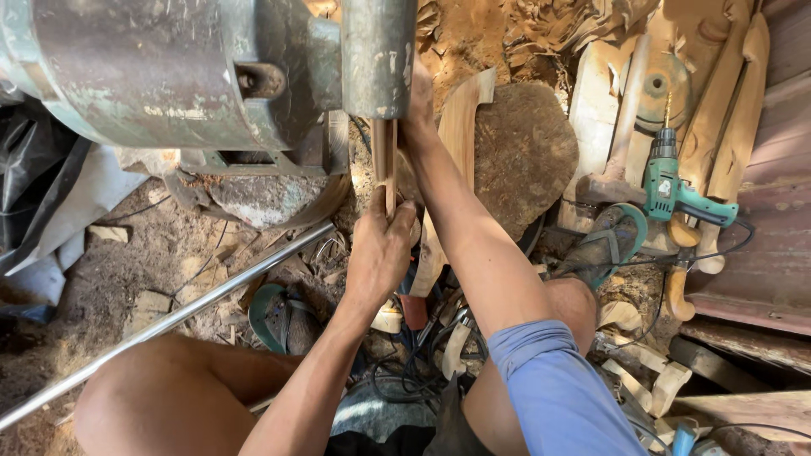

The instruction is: The person carves a curved wooden piece using a hand chisel and a grinding machine. They repeatedly shape the wood by hand and smooth it on the grinding wheel, turning the piece over to work different sides.

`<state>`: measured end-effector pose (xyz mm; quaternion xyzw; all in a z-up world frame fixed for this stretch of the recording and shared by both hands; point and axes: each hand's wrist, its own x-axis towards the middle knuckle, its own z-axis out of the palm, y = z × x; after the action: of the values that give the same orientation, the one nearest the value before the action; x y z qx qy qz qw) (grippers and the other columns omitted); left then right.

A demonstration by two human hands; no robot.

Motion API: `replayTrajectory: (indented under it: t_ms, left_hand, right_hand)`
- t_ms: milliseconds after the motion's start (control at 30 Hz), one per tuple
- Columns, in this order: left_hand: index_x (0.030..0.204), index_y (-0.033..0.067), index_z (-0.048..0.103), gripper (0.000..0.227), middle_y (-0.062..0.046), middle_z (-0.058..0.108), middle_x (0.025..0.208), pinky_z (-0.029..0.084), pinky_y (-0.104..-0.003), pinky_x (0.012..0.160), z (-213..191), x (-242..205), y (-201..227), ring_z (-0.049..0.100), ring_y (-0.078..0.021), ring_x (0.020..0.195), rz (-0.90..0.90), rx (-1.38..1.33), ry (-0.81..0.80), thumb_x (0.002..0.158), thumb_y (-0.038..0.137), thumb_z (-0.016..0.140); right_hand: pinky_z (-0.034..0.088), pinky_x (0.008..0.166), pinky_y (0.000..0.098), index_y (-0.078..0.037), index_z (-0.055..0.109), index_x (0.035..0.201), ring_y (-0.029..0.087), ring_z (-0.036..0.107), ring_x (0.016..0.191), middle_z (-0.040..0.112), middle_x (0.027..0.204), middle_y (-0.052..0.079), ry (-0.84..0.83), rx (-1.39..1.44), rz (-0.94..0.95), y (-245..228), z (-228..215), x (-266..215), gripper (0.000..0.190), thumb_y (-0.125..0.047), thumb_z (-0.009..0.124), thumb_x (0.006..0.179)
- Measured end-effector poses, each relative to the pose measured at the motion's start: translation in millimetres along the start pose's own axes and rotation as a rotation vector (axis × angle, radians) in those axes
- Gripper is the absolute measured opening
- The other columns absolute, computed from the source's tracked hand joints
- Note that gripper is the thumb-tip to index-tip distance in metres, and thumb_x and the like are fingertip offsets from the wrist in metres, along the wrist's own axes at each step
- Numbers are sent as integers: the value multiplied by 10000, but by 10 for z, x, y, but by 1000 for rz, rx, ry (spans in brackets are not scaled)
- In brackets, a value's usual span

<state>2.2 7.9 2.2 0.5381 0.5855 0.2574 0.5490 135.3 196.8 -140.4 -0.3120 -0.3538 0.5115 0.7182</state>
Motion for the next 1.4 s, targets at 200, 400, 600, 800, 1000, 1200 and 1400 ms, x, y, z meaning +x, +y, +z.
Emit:
replayTrajectory:
  t_ms: [200,400,600,800,1000,1200,1400]
  left_hand:
    - [1174,-99,575,400,-113,590,735,503,-385,606,-6,-229,-89,546,-170,658,65,-89,-4,979,245,519]
    - [1220,-17,569,392,-118,555,650,447,-385,520,-42,-622,-63,501,-187,575,-77,-47,-22,955,266,510]
    - [1113,-14,594,342,-110,603,664,468,-369,538,-93,-1088,-156,544,-172,581,-63,-62,-19,961,284,522]
    - [1044,1,587,262,-97,558,648,440,-349,518,-93,-1527,-244,493,-153,582,-32,-86,29,975,251,544]
    - [1064,29,570,209,-32,465,636,352,-306,463,-75,-1907,-285,414,-110,546,-138,-198,3,983,220,547]
    - [1078,50,574,182,-27,482,681,377,-305,514,-86,-2223,-417,428,-114,595,-74,-153,6,991,206,540]
    - [1066,41,558,213,-78,502,705,415,-345,567,-99,-2505,-497,447,-163,624,-118,-69,-7,1007,243,529]
  right_hand:
    - [463,446,289,-109,496,846,114,482,574,459,735,3,185,-459,87,12,28,-271,426,-458,445,1085]
    - [349,356,328,-118,497,717,122,345,471,394,633,-19,117,-412,21,-35,39,-576,551,-495,363,1096]
    - [488,653,402,-2,563,981,248,501,739,479,842,137,252,-446,200,-278,322,-1021,552,-471,356,1186]
    - [280,1269,366,62,371,1560,335,396,1546,417,1636,245,155,-499,-1,-660,603,-1437,653,-420,358,1120]
    - [353,1211,359,12,400,1558,310,466,1461,505,1561,229,175,-596,30,-964,834,-1854,617,-413,367,1111]
    - [468,1069,357,4,509,1510,279,613,1238,668,1349,192,222,-421,106,-1178,1051,-2173,614,-443,414,1101]
    - [450,1086,359,-86,444,1551,274,604,1259,644,1402,194,245,-501,228,-1338,1172,-2515,625,-477,388,1067]
